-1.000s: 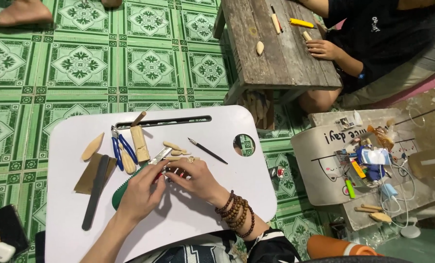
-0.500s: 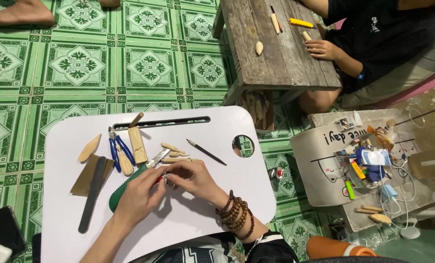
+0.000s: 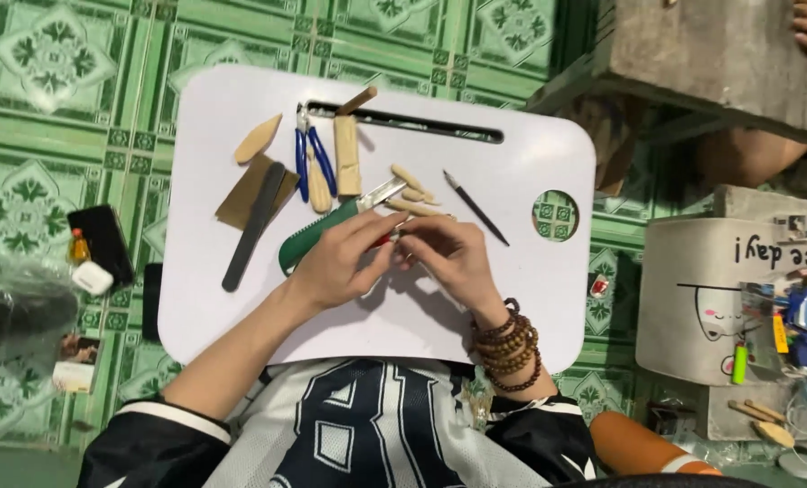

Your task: Carving small wooden fishing lures and assembling them with wire components using hand tools.

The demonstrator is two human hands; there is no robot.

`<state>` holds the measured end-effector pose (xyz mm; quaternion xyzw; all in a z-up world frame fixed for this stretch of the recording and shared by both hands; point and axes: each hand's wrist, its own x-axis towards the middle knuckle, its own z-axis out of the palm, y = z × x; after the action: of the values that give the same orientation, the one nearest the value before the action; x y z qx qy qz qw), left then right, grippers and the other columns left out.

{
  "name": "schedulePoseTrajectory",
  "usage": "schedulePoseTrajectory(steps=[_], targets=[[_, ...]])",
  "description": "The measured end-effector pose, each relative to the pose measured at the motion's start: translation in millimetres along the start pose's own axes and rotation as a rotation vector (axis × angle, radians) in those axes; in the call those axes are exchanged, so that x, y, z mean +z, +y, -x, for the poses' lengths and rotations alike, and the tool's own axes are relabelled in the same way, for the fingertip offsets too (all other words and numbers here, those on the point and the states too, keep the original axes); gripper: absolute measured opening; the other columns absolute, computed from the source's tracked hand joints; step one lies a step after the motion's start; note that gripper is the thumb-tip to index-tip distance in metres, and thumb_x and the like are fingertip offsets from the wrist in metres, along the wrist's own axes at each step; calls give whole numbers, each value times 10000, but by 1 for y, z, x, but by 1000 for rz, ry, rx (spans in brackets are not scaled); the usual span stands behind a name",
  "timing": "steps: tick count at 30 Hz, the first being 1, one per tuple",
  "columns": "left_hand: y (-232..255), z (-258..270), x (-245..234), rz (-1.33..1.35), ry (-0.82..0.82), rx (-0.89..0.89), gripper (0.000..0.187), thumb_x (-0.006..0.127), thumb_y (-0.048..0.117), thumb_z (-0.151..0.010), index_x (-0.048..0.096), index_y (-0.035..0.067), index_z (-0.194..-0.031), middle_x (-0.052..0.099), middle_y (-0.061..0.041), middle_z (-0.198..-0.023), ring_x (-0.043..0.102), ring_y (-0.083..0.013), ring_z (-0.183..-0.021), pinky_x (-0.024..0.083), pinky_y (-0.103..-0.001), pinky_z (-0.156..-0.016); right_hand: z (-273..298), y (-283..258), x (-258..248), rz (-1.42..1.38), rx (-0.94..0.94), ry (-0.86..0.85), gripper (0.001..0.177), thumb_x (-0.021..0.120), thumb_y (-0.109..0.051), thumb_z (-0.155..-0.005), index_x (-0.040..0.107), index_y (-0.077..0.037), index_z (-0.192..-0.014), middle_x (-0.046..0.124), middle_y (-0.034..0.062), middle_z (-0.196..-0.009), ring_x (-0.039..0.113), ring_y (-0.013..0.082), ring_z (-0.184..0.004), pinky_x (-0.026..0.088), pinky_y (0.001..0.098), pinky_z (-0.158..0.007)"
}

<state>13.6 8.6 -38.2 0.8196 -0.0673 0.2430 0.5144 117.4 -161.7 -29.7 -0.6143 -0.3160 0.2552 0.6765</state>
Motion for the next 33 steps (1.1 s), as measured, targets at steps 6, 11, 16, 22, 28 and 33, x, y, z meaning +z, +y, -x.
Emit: schedulePoseTrajectory(steps=[6, 11, 16, 22, 28, 33], targets=[[4, -1, -3, 36, -12, -33, 335, 664, 127, -959, 668, -24, -1258, 722, -177, -983, 723, -327, -876, 590, -384, -740, 2, 0, -1, 35, 49, -3, 152, 706, 58, -904, 704, 140, -1032, 736, 249, -736, 744, 271, -623, 651, 388, -576], [4, 0, -5, 17, -6, -44, 295, 653, 124, -969, 687, -9, -1230, 717, -161, -947, 713, -312, -837, 590, -377, -726, 2, -3, 3, 78, 38, -12, 148, 720, 55, -903, 710, 135, -1026, 733, 240, -740, 734, 257, -635, 647, 389, -579], [0, 2, -4, -18, 6, -31, 268, 670, 129, -947, 702, 11, -1186, 704, -128, -910, 697, -278, -792, 592, -364, -707, 3, -3, 4, 80, 19, -32, 145, 719, 67, -897, 694, 137, -1022, 732, 233, -746, 733, 261, -644, 648, 392, -593], [-1, 2, -2, -46, 24, -19, 231, 656, 134, -939, 710, 18, -1131, 693, -113, -876, 683, -277, -760, 587, -368, -675, 3, -4, 4, 148, -6, -33, 154, 723, 86, -883, 695, 131, -1028, 736, 217, -754, 745, 259, -662, 641, 379, -609], [1, 2, -3, -43, 13, -29, 226, 643, 128, -925, 707, 18, -1112, 689, -116, -865, 678, -280, -742, 581, -365, -640, 4, -4, 2, 129, -23, -67, 151, 688, 98, -900, 690, 135, -1046, 735, 207, -752, 741, 243, -671, 622, 353, -595], [-1, 3, -3, -74, 12, -32, 213, 669, 155, -917, 715, 31, -1083, 688, -98, -847, 672, -261, -725, 575, -350, -612, 3, -5, 3, 125, -28, -79, 158, 687, 108, -899, 692, 135, -1055, 742, 208, -765, 741, 233, -675, 620, 347, -600]])
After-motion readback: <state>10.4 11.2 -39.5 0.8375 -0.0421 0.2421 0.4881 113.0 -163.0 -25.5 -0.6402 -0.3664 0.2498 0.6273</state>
